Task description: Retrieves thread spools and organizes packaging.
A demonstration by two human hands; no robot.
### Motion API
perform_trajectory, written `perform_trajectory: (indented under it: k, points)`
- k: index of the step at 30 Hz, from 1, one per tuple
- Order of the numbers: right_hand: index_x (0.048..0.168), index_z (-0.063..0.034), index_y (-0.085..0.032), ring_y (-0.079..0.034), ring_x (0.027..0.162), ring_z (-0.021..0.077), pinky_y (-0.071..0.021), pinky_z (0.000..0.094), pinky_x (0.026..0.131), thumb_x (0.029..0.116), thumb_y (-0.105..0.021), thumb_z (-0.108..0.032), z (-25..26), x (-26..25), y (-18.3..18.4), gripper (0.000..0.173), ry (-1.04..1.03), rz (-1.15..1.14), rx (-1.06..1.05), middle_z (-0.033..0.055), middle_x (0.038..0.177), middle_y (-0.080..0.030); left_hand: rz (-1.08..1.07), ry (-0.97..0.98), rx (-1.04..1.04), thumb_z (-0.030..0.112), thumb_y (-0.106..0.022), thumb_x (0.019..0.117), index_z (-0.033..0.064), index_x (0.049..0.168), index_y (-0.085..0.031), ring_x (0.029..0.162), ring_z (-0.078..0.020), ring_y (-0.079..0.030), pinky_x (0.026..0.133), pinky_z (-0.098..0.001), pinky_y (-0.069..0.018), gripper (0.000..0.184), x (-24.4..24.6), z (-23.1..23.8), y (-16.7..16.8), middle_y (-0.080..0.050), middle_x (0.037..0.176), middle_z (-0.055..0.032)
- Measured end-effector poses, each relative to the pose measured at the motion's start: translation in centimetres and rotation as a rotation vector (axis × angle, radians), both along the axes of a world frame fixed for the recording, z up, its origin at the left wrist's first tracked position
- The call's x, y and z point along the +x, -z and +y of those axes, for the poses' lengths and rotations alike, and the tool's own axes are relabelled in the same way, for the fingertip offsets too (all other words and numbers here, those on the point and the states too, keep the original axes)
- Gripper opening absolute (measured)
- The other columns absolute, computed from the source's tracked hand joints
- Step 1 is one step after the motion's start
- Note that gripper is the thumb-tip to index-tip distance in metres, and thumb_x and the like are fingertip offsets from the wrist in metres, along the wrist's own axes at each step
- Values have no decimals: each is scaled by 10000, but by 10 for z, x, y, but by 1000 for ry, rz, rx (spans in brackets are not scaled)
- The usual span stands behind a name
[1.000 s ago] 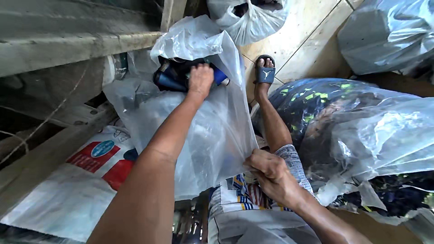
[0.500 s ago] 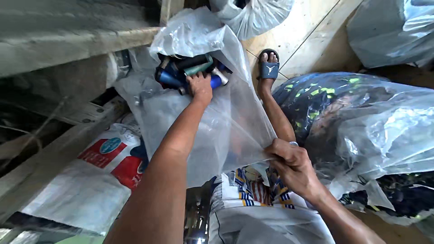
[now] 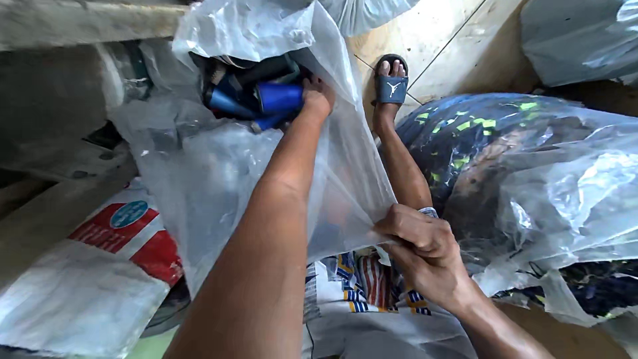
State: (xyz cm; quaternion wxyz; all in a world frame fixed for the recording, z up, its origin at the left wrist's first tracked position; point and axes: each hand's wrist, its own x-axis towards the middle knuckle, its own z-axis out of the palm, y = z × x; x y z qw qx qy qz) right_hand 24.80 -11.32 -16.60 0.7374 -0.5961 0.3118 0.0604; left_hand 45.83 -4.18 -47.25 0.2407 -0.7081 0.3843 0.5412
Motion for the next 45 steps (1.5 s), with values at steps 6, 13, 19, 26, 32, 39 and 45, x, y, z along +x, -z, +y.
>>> perform_trajectory:
  k: [6, 13, 19, 26, 32, 39, 45]
  points:
    - [965, -17, -737, -649, 874, 90, -565, 255, 794, 961, -613, -43, -7, -14, 11, 126, 45, 22, 6, 47, 897, -687, -148, 220, -36, -30, -668, 861, 131, 1422, -577, 1385, -527, -395, 1081, -707, -350, 590, -18, 45, 49, -385, 1590, -226]
    - [923, -37, -720, -630, 827, 95, -546, 258, 756, 982, -588, -53, -3, -2, -8, 145, -60, 40, -44, 33, 847, -656, -225, 89, 115, -15, -672, 864, 182, 1476, -547, 1234, -589, -499, 949, -725, -444, 654, -2, 81, -14, -248, 1687, -125]
    - [911, -34, -713, -637, 797, 97, -561, 272, 723, 992, -608, -83, 4, -1, -4, 142, -37, 39, 24, 32, 844, -663, -175, 101, 59, 23, -609, 930, 301, 1384, -598, 1141, -576, -577, 846, -771, -446, 533, 70, 132, -53, -318, 1669, -52]
    - [938, -36, -722, -650, 823, 95, -573, 265, 751, 974, -622, -64, 11, -1, -8, 109, -30, 75, 7, 35, 875, -676, -115, 52, 179, 80, -601, 936, 252, 1375, -649, 1135, -527, -610, 831, -726, -505, 474, 73, 141, -61, -165, 1720, -32]
    - [934, -45, -724, -640, 784, 70, -570, 239, 722, 969, -638, -88, 3, -10, -5, 102, -76, 101, -40, 24, 873, -680, -80, -90, 113, 72, -564, 946, 206, 1361, -645, 1190, -478, -619, 879, -711, -514, 443, 65, 131, -58, -257, 1692, -54]
    - [964, -71, -717, -643, 794, 90, -574, 278, 746, 981, -627, -144, 15, -13, -2, 117, -228, 188, -65, 23, 891, -680, -13, -320, -54, 135, -554, 995, 124, 1377, -622, 1330, -392, -552, 1059, -667, -441, 388, 86, 150, -79, -582, 1443, -152]
    - [1023, -87, -704, -674, 918, 229, -578, 439, 833, 966, -614, -186, 21, -2, 4, 145, -524, 312, -130, 95, 998, -674, 161, -260, -171, 435, -686, 968, 135, 1478, -532, 1357, -385, -525, 1074, -660, -441, 612, 74, 123, -182, -512, 1515, -149]
